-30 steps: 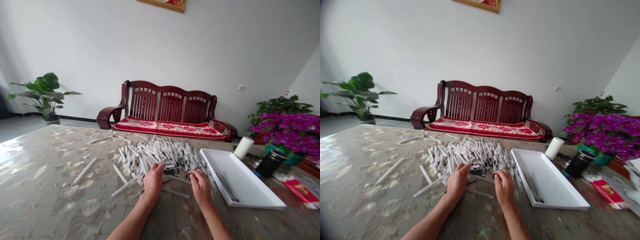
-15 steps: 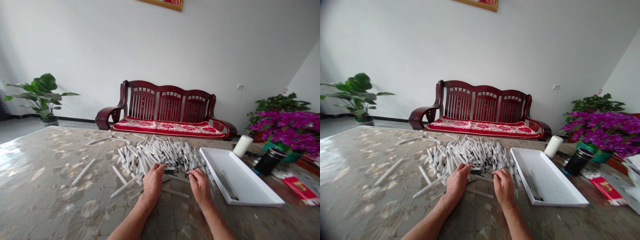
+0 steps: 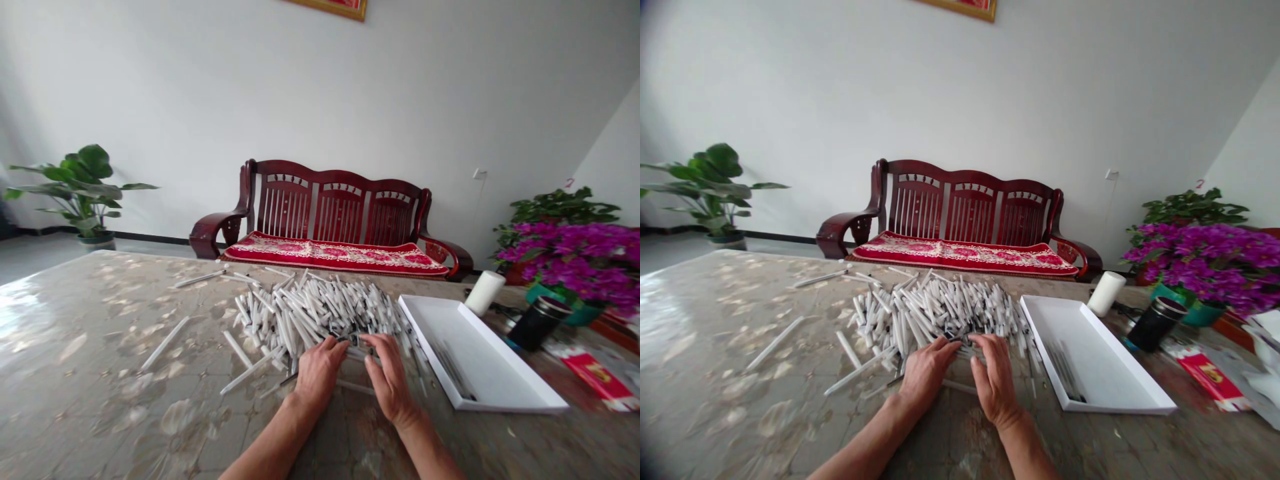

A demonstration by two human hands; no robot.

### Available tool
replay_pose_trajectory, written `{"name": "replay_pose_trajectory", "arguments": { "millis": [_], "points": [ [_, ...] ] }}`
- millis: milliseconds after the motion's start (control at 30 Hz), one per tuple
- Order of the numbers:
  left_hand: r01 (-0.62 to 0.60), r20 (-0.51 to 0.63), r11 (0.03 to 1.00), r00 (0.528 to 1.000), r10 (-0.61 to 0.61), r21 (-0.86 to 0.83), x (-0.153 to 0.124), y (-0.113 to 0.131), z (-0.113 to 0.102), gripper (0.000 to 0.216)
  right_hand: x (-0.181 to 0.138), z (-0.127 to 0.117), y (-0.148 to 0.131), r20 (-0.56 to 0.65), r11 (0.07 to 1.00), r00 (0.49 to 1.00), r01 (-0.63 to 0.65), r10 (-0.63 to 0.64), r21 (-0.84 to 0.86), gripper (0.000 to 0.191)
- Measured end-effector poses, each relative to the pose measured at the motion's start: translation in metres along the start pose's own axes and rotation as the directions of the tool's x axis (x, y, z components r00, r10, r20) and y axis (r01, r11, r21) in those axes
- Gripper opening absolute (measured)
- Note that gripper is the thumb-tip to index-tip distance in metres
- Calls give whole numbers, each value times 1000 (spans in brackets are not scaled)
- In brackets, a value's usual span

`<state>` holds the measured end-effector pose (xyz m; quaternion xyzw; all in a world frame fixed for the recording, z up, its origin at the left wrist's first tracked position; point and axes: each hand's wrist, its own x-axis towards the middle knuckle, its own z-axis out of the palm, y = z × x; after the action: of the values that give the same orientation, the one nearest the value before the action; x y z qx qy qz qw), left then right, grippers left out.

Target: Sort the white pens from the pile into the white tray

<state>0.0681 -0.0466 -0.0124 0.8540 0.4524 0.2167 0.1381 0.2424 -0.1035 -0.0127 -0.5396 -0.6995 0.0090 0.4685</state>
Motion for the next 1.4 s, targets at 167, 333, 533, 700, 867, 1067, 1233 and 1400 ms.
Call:
{"name": "replay_pose_trajectory", "arguments": {
  "millis": [167,333,533,700,867,1067,1233,1400],
  "points": [
    [101,-9,992,995,-102,-73,2,-4,0,33,-1,12,12,-96,918,955,-238,281,317,49],
    [126,-64,985,989,-134,-118,4,-5,0,32,1,12,23,66,780,900,-409,431,474,52],
    [60,-54,986,996,-69,-153,0,1,3,33,-2,14,12,323,608,859,-509,396,609,41],
    [7,-237,913,965,-113,-407,0,2,4,37,3,16,14,267,501,839,-506,473,702,38],
    [104,-97,556,942,-320,-825,7,8,16,33,8,9,14,180,396,820,-440,544,806,42],
    [214,229,-81,915,-332,-974,12,12,21,58,2,14,7,303,528,844,-518,442,673,42],
    [178,290,-285,860,-420,-942,15,9,15,41,9,2,39,39,784,854,-494,519,376,44],
    [185,320,-307,816,-481,-934,18,8,14,28,7,-15,72,-146,916,910,-398,388,-49,27]
  ]
}}
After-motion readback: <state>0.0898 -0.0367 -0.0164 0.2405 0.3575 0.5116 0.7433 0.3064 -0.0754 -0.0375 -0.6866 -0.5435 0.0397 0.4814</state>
